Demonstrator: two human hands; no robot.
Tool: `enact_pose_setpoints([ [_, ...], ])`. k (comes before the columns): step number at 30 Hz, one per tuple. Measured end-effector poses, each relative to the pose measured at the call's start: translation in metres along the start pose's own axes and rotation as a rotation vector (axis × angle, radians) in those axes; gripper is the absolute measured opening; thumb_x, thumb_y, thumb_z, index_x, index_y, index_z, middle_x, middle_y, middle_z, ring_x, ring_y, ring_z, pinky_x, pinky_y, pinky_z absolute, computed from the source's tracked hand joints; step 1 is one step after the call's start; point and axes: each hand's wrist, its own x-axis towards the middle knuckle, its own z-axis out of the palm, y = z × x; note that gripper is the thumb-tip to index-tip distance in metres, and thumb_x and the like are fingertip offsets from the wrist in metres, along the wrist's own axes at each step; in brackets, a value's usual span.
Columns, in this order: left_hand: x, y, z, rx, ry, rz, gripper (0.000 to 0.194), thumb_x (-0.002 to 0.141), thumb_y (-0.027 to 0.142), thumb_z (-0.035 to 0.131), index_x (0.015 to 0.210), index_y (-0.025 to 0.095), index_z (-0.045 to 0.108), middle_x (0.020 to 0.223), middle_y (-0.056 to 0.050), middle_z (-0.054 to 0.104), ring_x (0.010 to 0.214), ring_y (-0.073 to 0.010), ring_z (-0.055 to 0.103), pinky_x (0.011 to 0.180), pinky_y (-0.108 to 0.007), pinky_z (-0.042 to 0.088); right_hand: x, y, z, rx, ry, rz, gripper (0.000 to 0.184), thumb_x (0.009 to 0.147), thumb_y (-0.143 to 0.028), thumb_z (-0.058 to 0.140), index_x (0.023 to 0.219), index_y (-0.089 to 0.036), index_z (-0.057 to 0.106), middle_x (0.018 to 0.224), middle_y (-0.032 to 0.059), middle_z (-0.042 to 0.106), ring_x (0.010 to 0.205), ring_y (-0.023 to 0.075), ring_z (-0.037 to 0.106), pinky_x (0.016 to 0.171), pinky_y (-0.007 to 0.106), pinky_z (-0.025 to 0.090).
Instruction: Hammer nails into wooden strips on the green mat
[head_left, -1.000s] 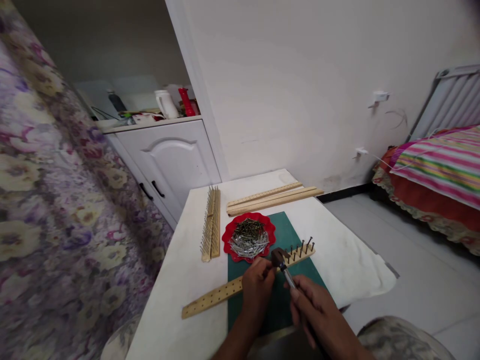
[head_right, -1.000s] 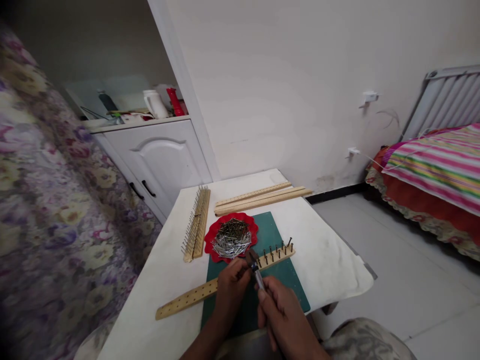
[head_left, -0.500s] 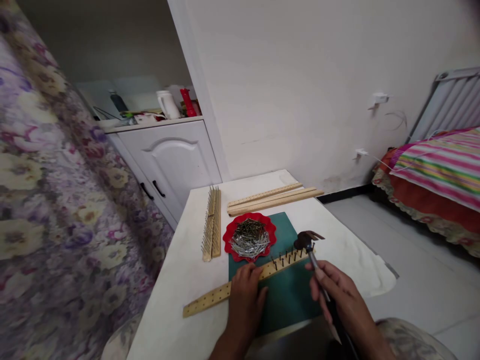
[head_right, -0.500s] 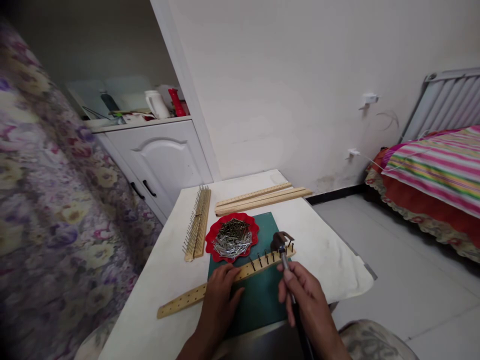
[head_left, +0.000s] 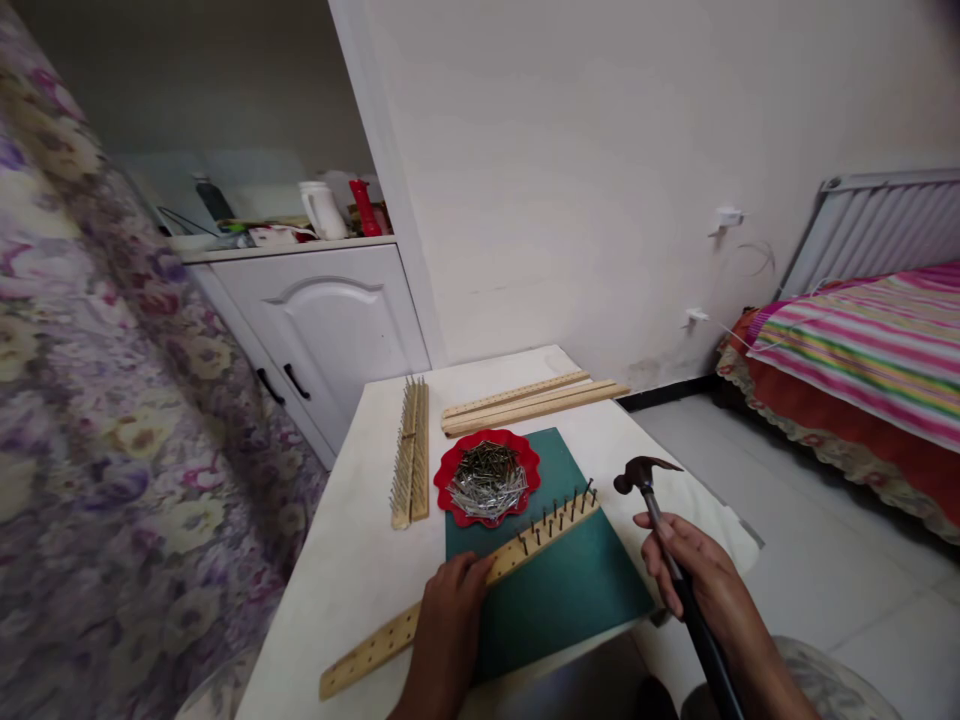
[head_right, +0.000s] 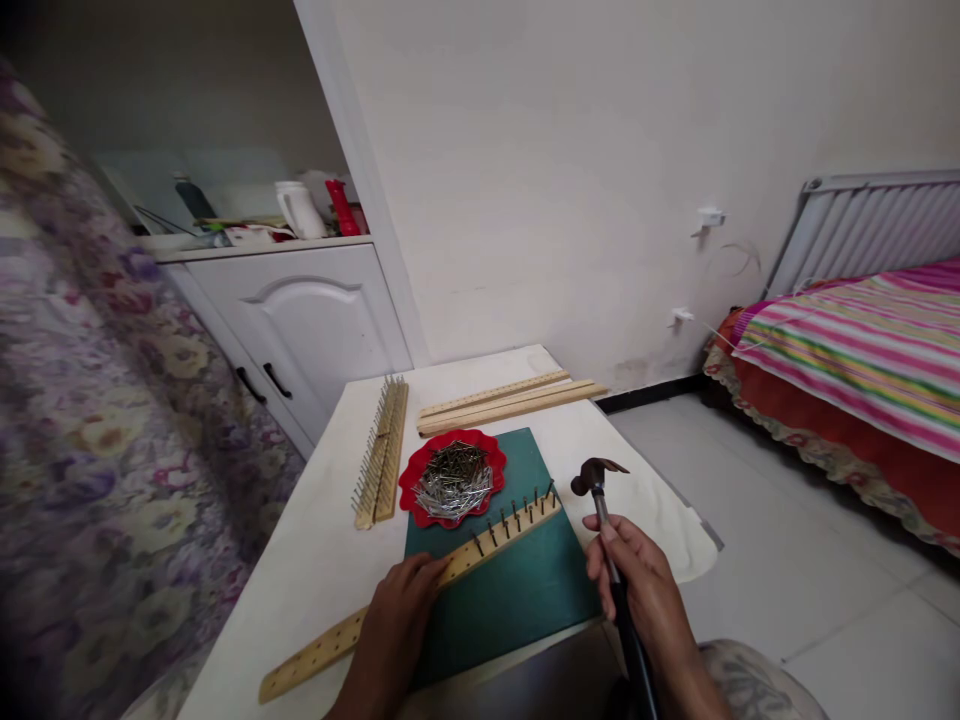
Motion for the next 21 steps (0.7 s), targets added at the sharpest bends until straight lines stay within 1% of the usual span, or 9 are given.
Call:
enact_pose_setpoints([
  [4,-0.017,-0.013,-0.014,-0.029,0.011,0.013,0.027,0.087,0.023,0.045,0.106,0.026,0.064,0.106,-0.008,0.064,0.094,-0.0222,0.061,0.077,-0.035,0.053,0.001,0.004,0.01,0.001,-0.048,0.03,0.031,0.08,-0.045,0.06,0.091,-0.016,0.06,0.051,-0.0045,0.061,0.025,0.0049,0.042,0.028,0.016,0.027],
  [7,-0.025,-0.019,-0.025,-0.064,-0.006,0.019,0.027,0.086,0.025,0.046,0.108,0.027,0.062,0.109,-0.008,0.064,0.096,-0.0213,0.061,0.078,-0.034,0.054,0.002,0.007,0.016,0.006,-0.067,0.045,0.033,0.077,-0.047,0.062,0.088,-0.016,0.059,0.05,-0.0046,0.061,0.023,0.0048,0.042,0.027,0.016,0.026],
  [9,-0.024,-0.019,-0.033,-0.101,-0.01,0.015,0.026,0.086,0.028,0.049,0.108,0.027,0.063,0.109,-0.007,0.064,0.096,-0.0214,0.061,0.079,-0.033,0.054,0.004,0.009,0.018,0.016,-0.068,0.051,0.035,0.076,-0.049,0.063,0.086,-0.016,0.059,0.049,-0.0046,0.061,0.023,0.0046,0.042,0.026,0.015,0.025],
  [11,-0.016,-0.014,-0.045,-0.168,-0.013,0.002,0.026,0.086,0.031,0.049,0.107,0.027,0.063,0.109,-0.007,0.064,0.098,-0.0215,0.061,0.082,-0.033,0.053,0.005,0.01,0.019,0.024,-0.05,0.044,0.035,0.076,-0.048,0.063,0.087,-0.016,0.059,0.05,-0.0043,0.062,0.023,0.0046,0.042,0.027,0.015,0.024],
  [13,0.001,-0.005,-0.057,-0.271,-0.034,-0.02,0.025,0.088,0.033,0.046,0.105,0.026,0.063,0.108,-0.007,0.064,0.099,-0.0204,0.06,0.084,-0.032,0.052,0.006,0.009,0.018,0.023,-0.032,0.036,0.034,0.077,-0.048,0.062,0.087,-0.016,0.06,0.05,-0.0041,0.062,0.023,0.0051,0.041,0.027,0.016,0.025],
  [16,0.044,0.01,-0.07,-0.431,-0.118,-0.013,0.025,0.09,0.031,0.042,0.1,0.025,0.064,0.098,-0.005,0.067,0.091,-0.018,0.062,0.079,-0.028,0.051,0.006,0.008,0.018,0.03,-0.045,0.045,0.033,0.077,-0.048,0.063,0.086,-0.016,0.059,0.05,-0.0043,0.062,0.024,0.0052,0.041,0.027,0.016,0.025],
  [18,0.079,0.02,-0.067,-0.513,-0.197,0.027,0.026,0.09,0.029,0.042,0.099,0.024,0.065,0.089,-0.003,0.068,0.083,-0.0164,0.063,0.074,-0.026,0.05,0.006,0.008,0.018,0.041,-0.056,0.054,0.033,0.077,-0.048,0.062,0.087,-0.016,0.059,0.05,-0.0045,0.061,0.024,0.0045,0.041,0.027,0.015,0.024],
  [19,0.096,0.025,-0.063,-0.539,-0.215,0.045,0.026,0.089,0.028,0.042,0.099,0.023,0.066,0.089,-0.003,0.068,0.082,-0.016,0.063,0.074,-0.026,0.049,0.006,0.008,0.019,0.042,-0.058,0.055,0.033,0.078,-0.048,0.062,0.088,-0.016,0.059,0.05,-0.0045,0.061,0.024,0.0043,0.041,0.027,0.015,0.024],
  [21,0.127,0.034,-0.047,-0.555,-0.269,0.143,0.024,0.086,0.023,0.045,0.094,0.021,0.068,0.091,-0.004,0.067,0.085,-0.0164,0.062,0.077,-0.026,0.047,0.006,0.009,0.019,0.037,-0.057,0.053,0.034,0.078,-0.049,0.06,0.089,-0.016,0.058,0.05,-0.0044,0.061,0.023,0.0043,0.04,0.027,0.015,0.022],
])
